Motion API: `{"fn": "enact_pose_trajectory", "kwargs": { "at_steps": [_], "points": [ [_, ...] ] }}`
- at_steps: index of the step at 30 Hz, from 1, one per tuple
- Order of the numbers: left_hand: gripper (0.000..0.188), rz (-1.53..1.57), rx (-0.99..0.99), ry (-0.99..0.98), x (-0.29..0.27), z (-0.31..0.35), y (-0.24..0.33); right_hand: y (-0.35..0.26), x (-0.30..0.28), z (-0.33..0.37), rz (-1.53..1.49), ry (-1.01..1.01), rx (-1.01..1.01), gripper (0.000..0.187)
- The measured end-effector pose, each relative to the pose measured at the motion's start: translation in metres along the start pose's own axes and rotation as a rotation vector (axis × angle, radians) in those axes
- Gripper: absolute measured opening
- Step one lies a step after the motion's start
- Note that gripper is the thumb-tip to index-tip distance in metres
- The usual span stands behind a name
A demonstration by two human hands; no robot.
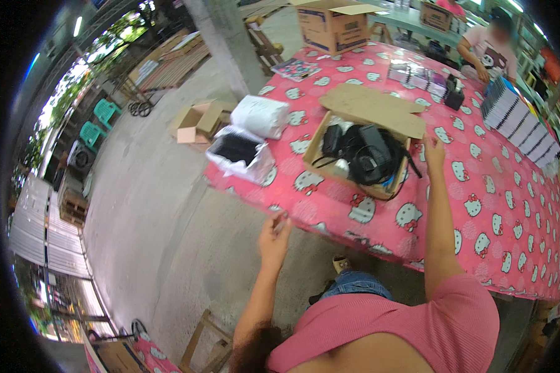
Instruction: The person assembles booklets by plugging electronic components into base units, organizing them in a box, and then inserting metal spiral bindings into a stack of red and white printed covers using their hands.
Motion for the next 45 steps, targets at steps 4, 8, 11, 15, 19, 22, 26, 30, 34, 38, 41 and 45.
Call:
{"fn": "enact_pose_trajectory", "kwargs": {
  "at_steps": [4,8,11,15,19,22,26,30,34,38,41,45],
  "points": [
    [0.061,-0.616,0.691,-0.079,0.111,-0.027,0.074,0.055,0.05,-0.026,-1.037,-0.292,0.72,0.062],
    [0.068,-0.882,0.925,-0.255,0.193,-0.022,0.089,0.042,0.076,-0.034,-1.595,-0.404,0.836,0.064],
    [0.054,-0.942,1.009,-0.355,0.226,-0.04,0.082,0.035,0.083,-0.039,-1.503,-0.425,0.853,0.058],
    [0.038,-0.987,0.971,-0.419,0.238,-0.066,0.075,0.03,0.083,-0.052,-1.427,-0.437,0.771,0.053],
    [0.039,-1.046,1.043,-0.584,0.241,-0.05,0.062,0.027,0.076,-0.055,-1.541,-0.483,0.659,0.058],
    [0.036,-1.041,1.086,-0.635,0.234,-0.049,0.06,0.023,0.059,-0.034,-1.456,-0.547,0.713,0.061],
    [0.033,-0.738,1.096,-0.587,0.221,-0.061,0.08,0.009,0.018,0.016,-0.742,-0.724,0.605,0.048],
    [0.032,-0.799,0.944,-0.393,0.23,-0.067,0.09,-0.019,-0.016,0.047,-0.315,-0.812,0.201,0.03],
    [0.029,-1.148,0.878,-0.506,0.254,-0.06,0.069,-0.045,-0.009,0.052,-0.23,-0.612,-0.01,0.023],
    [0.039,-1.046,0.868,-0.542,0.254,-0.069,0.059,-0.073,0.009,0.047,0.07,-0.536,-0.312,0.015],
    [0.05,-1.058,0.802,-0.503,0.248,-0.078,0.059,-0.087,0.028,0.049,0.488,-0.702,-0.389,0.014],
    [0.067,-1.246,0.742,-0.318,0.238,-0.074,0.063,-0.1,0.037,0.063,0.661,-0.909,-0.369,0.012]
  ]
}}
Point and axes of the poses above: each hand's wrist, its own z-axis away from the middle knuckle, its own x-axis out of the palm, y = z × x, the point moved 4 cm from there along -z, towards the middle knuckle, and after that the axes turned 10 degrees about -x, right-handed, at the moved point
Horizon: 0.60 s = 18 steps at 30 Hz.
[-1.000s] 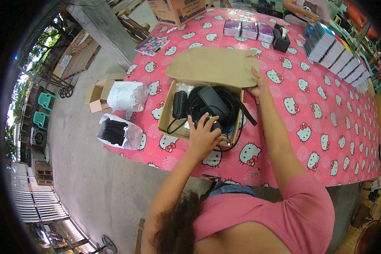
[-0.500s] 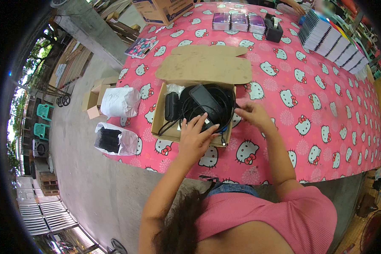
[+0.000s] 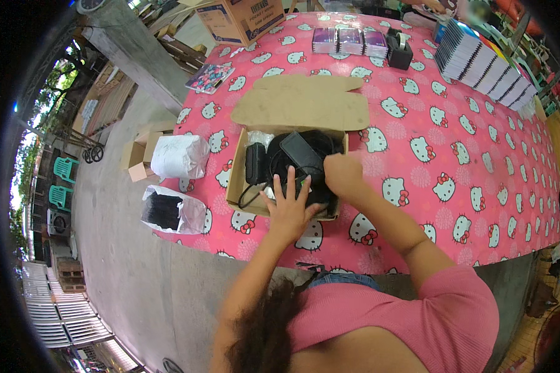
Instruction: The person assembles booklets by plugging electronic components into base units, organizing them in a box, and then inserting metal spiral bindings into a stack of red and white printed covers using their hands.
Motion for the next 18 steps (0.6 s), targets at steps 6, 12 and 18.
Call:
{"fn": "enact_pose_trajectory", "kwargs": {
  "at_steps": [6,12,18],
  "points": [
    [0.078,0.065,-0.05,-0.156,0.007,-0.003,0.003,0.002,-0.017,-0.003,0.074,-0.09,-0.218,0.017],
    [0.074,0.047,0.046,0.017,0.008,0.005,0.001,0.131,-0.029,-0.034,-0.745,0.771,0.33,0.046],
    [0.071,0.15,0.117,0.041,0.01,0.009,-0.005,0.158,0.065,-0.095,-2.414,0.414,0.43,0.054]
  ]
}}
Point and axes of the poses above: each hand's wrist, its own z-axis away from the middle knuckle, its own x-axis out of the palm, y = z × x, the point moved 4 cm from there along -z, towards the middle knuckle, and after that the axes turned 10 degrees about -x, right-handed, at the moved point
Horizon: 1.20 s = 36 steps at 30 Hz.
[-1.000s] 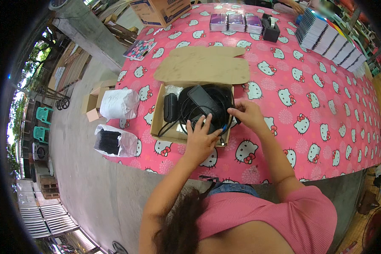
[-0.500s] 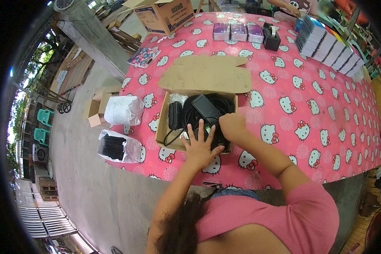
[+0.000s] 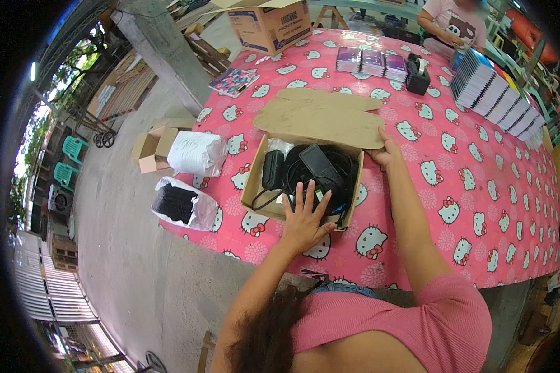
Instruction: The person assembles booklets by plugging electronic components into base units, organizing them in a box, and then inserting metal spiral bindings into a stack of red and white printed covers using their hands.
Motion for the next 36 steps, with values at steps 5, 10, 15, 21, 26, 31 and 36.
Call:
{"fn": "enact_pose_trajectory", "kwargs": {
  "at_steps": [5,10,15,21,26,31,36],
  "points": [
    [0.07,-0.12,-0.021,-0.026,0.001,0.003,0.001,-0.001,0.021,0.004,-0.24,-0.228,-0.12,0.065],
    [0.067,0.005,-0.069,0.081,-0.005,0.012,0.003,-0.03,0.063,0.046,0.21,-0.566,-0.293,0.079],
    [0.03,0.165,-0.063,0.368,-0.025,0.057,-0.002,-0.03,0.1,0.07,1.216,-0.742,0.048,0.067],
    [0.022,0.493,0.056,0.641,-0.049,0.122,-0.003,0.058,0.126,0.154,1.962,-1.027,-0.79,0.062],
    [0.029,0.473,-0.143,0.737,-0.067,0.2,-0.017,0.088,0.133,0.206,2.247,-1.058,-0.657,0.073],
    [0.035,0.405,-0.342,0.91,-0.091,0.312,-0.027,0.133,0.182,0.305,1.694,-1.135,-1.164,0.049],
    [0.035,0.321,-0.618,1.172,-0.11,0.462,-0.007,0.3,0.181,0.472,1.103,-1.799,-0.835,0.02]
  ]
}}
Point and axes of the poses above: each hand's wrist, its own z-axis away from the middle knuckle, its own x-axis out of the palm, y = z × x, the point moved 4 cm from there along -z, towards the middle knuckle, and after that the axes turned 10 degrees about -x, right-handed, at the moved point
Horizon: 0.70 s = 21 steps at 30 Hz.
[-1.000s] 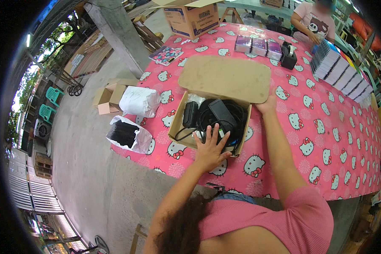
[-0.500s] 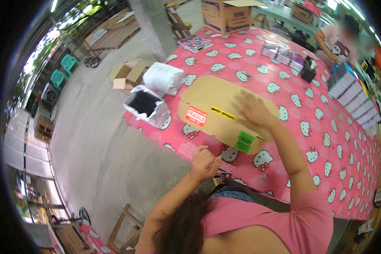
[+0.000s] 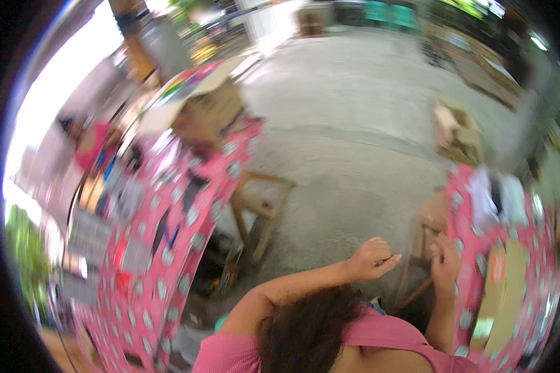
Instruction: The person assembles booklets by plugging electronic components into base units, organizing them in a box, and then inserting metal spiral bindings into a stack of red and white printed covers using their hands.
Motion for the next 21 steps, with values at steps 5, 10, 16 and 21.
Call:
{"fn": "enact_pose_trajectory", "kwargs": {
  "at_steps": [5,10,16,21],
  "points": [
    [0.027,-0.262,-0.202,0.377,-0.149,0.057,-0.005,-0.123,0.149,-0.053,-0.463,-0.316,-0.292,0.017],
    [0.016,-0.262,-0.621,0.855,-0.261,0.152,-0.002,-0.233,0.237,-0.079,-0.679,-0.477,-0.494,0.016],
    [0.015,0.008,-0.604,1.544,-0.346,0.273,0.022,-0.313,0.315,-0.076,-0.859,-0.68,-0.675,0.015],
    [0.017,-0.021,-0.715,1.714,-0.387,0.34,0.044,-0.372,0.388,-0.079,-1.005,-0.828,-0.757,0.017]
  ]
}}
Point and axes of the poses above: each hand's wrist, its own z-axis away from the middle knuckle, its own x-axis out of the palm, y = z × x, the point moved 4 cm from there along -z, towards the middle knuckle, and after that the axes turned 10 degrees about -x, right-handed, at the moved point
